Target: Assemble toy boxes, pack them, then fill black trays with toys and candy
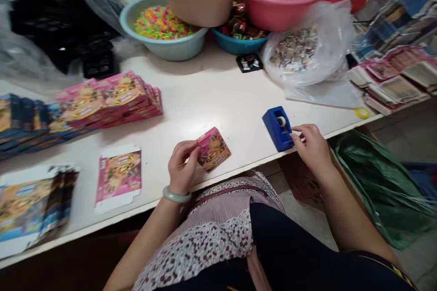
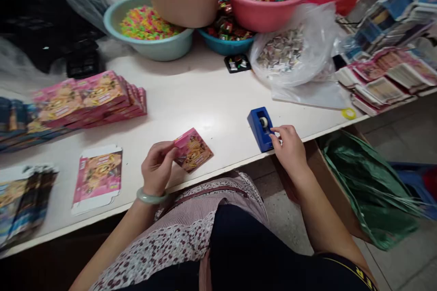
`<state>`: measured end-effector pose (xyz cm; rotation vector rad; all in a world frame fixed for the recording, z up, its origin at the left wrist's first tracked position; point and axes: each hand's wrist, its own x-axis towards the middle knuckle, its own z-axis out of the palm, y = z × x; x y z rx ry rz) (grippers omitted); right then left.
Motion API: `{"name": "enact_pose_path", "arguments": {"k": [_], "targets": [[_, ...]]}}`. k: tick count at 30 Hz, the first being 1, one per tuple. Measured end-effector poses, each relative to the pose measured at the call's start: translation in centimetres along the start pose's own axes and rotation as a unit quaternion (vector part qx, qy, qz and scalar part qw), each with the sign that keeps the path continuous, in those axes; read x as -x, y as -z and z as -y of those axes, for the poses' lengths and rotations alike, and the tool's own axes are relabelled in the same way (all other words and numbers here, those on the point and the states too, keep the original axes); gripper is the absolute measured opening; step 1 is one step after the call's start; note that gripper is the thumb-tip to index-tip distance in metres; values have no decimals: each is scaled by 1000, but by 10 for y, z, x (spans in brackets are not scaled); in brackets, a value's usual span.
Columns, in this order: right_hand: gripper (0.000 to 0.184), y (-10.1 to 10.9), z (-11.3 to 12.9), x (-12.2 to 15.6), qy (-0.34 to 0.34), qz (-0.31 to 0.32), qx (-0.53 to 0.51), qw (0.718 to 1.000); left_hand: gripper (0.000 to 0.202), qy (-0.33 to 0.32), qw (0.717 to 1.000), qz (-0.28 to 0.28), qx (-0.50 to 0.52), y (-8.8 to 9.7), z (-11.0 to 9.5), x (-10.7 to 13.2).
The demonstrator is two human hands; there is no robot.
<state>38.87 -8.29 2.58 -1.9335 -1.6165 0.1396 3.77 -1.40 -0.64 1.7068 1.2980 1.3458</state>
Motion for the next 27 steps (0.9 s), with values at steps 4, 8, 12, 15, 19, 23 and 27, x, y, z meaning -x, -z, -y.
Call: {"name": "enact_pose_path", "arguments": {"k": [4,8,12,15,19,23,27], "targets": [[29,9,-37,12,-36,23,47,998,12,14,1000,5,-16,-4,-5,-4],[38,-5,-48,17,-100,33,-135,985,14,29,999,9,-21,-4,-10,-4],[38,-8,-51,16,-128,34,-137,982,14,30,999,8,-18,-7,-9,-3],[36,-12,-50,16,-130,32,-139,981,15,36,999,12,-19,-8,-9,-2],[36,-22,-43,30,-202,-29,-298,933,14,23,999,17,-19,-8,-9,-2],[36,-24,-33,44,-240,-63,-343,906,15,11,1000,13,-26,-6,-5,-2],[38,-15,-25,44,-209,-56,-256,942,18,6,999,33,-32,-3,-3,0]]}}
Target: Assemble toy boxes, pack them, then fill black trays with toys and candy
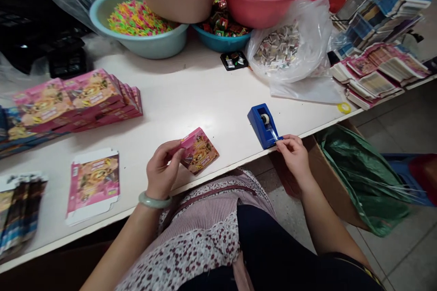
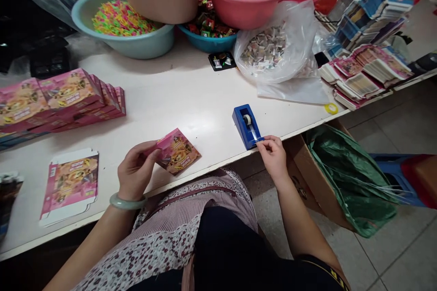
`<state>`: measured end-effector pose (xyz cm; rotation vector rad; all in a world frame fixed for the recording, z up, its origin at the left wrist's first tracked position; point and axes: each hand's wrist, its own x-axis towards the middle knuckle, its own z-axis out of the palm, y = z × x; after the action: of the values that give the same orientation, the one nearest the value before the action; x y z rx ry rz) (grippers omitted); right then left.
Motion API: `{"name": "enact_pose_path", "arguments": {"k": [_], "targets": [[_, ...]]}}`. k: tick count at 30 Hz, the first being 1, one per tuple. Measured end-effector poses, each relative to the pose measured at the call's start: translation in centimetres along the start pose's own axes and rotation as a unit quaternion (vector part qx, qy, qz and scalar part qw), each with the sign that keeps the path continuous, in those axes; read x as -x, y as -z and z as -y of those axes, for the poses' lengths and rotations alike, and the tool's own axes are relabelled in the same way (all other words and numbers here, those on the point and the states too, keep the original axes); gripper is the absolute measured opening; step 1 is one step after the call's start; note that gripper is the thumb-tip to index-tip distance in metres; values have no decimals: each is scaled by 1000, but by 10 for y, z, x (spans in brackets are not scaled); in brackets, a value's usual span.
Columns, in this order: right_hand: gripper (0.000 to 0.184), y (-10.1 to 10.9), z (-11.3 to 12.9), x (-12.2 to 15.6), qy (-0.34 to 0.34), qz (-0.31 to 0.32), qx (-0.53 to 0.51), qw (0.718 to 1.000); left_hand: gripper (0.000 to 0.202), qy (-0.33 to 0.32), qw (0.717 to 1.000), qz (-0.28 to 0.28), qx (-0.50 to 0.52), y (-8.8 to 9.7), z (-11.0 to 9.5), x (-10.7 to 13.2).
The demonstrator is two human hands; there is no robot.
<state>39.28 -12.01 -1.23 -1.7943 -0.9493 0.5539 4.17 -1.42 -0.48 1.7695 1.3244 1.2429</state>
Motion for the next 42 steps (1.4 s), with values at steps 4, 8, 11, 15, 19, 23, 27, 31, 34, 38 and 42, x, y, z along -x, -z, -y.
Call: {"name": "enact_pose_path", "arguments": {"k": [4,8,11,15,19,23,27,31,34,38,42], "targets": [[36,2,4,2,-24,14,-28,999,19,2,1000,14,-15,1,0,1],[32,-2,-5,0,-3,-14,5,1000,20,-5,1000,20,-14,2,0,1],[30,0,-15,0,24,-13,70,997,20,-9,999,30,-13,3,1,0],[26,8,-5,16,22,60,86,994,21,-21,998,61,-25,3,-3,-1],[18,-17,48,35,-33,218,-85,972,14,-91,991,92,-44,-1,-16,-1],[19,-76,98,33,-35,300,-208,930,22,-168,975,125,-74,-6,-31,-1],[38,-124,109,21,-49,356,-235,903,57,-229,947,173,-145,-4,-42,-1],[60,-135,102,14,-39,368,-165,914,53,-240,924,234,-184,-1,-40,-5],[63,-136,99,6,25,360,-11,932,41,-203,942,242,-109,-4,-30,-11],[35,-154,90,-15,124,379,113,910,17,-94,980,176,4,2,-7,-16],[37,-198,78,-52,33,390,9,920,31,16,995,50,-84,65,28,-12]]}}
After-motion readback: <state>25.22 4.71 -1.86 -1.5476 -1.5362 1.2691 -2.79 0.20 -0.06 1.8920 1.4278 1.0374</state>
